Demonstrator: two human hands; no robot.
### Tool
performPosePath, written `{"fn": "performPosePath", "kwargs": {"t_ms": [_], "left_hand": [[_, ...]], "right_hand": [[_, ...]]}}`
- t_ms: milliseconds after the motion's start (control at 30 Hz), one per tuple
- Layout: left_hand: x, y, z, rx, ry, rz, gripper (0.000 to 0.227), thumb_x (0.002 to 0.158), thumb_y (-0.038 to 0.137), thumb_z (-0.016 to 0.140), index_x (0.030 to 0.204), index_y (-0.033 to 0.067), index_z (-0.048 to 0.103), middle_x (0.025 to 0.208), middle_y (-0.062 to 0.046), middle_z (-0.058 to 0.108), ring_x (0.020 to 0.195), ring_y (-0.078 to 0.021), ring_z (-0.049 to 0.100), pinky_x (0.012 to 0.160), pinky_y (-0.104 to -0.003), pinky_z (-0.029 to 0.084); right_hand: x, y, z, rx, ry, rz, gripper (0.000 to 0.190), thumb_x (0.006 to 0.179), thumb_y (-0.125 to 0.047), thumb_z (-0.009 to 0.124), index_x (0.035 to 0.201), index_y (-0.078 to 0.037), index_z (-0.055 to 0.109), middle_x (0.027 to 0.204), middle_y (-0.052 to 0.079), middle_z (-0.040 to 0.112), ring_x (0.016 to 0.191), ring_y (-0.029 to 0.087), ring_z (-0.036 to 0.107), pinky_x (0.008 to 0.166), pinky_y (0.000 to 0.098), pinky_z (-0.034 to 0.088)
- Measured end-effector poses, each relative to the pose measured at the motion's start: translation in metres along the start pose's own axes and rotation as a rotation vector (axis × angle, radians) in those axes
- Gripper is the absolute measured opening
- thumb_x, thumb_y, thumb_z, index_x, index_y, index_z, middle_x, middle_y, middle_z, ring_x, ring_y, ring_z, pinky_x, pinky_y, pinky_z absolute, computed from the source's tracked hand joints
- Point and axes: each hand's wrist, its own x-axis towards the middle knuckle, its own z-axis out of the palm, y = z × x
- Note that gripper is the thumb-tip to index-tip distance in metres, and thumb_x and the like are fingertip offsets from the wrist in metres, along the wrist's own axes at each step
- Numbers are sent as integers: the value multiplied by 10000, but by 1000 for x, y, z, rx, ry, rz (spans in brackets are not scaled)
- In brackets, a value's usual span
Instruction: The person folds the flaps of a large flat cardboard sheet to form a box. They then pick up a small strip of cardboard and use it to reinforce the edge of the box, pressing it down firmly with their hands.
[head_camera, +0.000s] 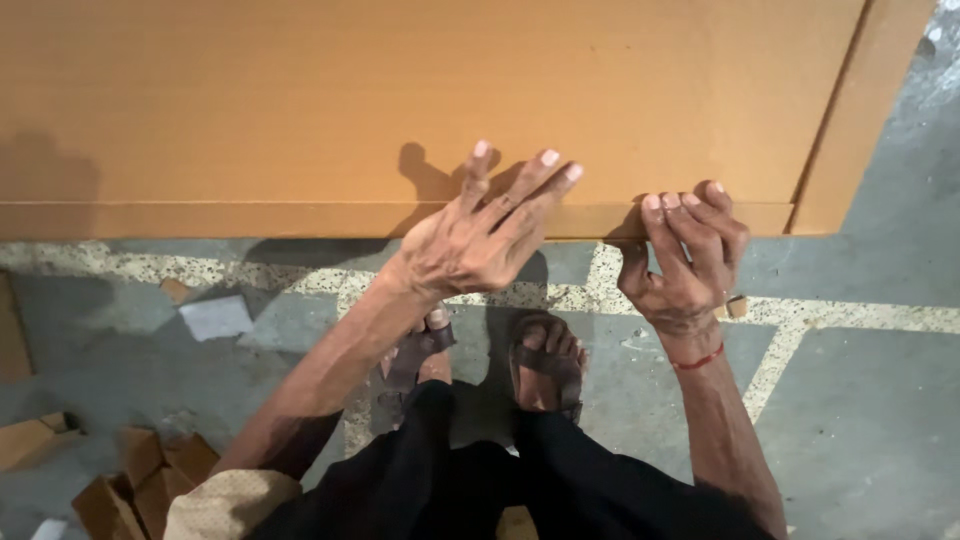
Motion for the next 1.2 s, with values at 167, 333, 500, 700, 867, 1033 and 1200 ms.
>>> {"fn": "performPosePath", "kwargs": {"t_ms": [167,333,500,700,867,1033,1200], "left_hand": [[-1,6,-4,-68,-13,-62,112,1064,97,701,982,52,763,1688,-131,406,1630,-342,228,1322,-673,1],[0,5,1,-3,-14,-74,79,1055,81,707,1100,74,771,1687,-121,326,1636,-341,191,1334,-666,-35],[-1,8,0,-44,-12,-93,204,1063,85,674,1240,54,770,1700,-141,285,1605,-352,163,1330,-669,-62],[-1,6,-5,-73,-84,-68,192,1059,132,706,1202,20,769,1712,-152,352,1628,-391,197,1299,-691,-33],[6,7,-14,-156,-158,-124,305,1005,160,735,1268,9,776,1658,-155,448,1582,-384,287,1270,-700,-20],[10,10,-14,-248,-162,-198,375,998,253,768,1282,7,770,1620,-154,502,1543,-412,358,1253,-698,-18],[6,13,-13,-241,-158,-237,342,1030,250,747,1269,7,782,1610,-150,510,1550,-405,347,1255,-694,-10]], "right_hand": [[-4,-7,-3,-30,-31,16,265,932,-47,839,1181,22,775,1165,121,647,1172,312,607,1138,501,522],[0,-13,1,36,-40,82,348,910,-112,836,1229,-11,742,1203,136,628,1199,332,580,1172,555,451],[12,-33,25,116,33,-3,497,801,-309,941,1178,-50,747,1213,131,634,1182,303,558,1133,569,401],[16,-42,15,89,-20,94,316,845,-107,938,1123,-77,791,1186,59,641,1177,265,562,1110,512,455],[15,-36,20,167,-23,99,278,878,-149,909,1128,-98,798,1178,50,644,1166,240,549,1081,451,471],[11,-28,16,177,-70,136,218,906,-144,817,1121,-119,800,1197,11,667,1188,204,539,1090,438,468],[1,-16,2,203,-196,80,283,921,-49,673,1165,-82,814,1211,31,683,1189,228,562,1104,454,474]]}}
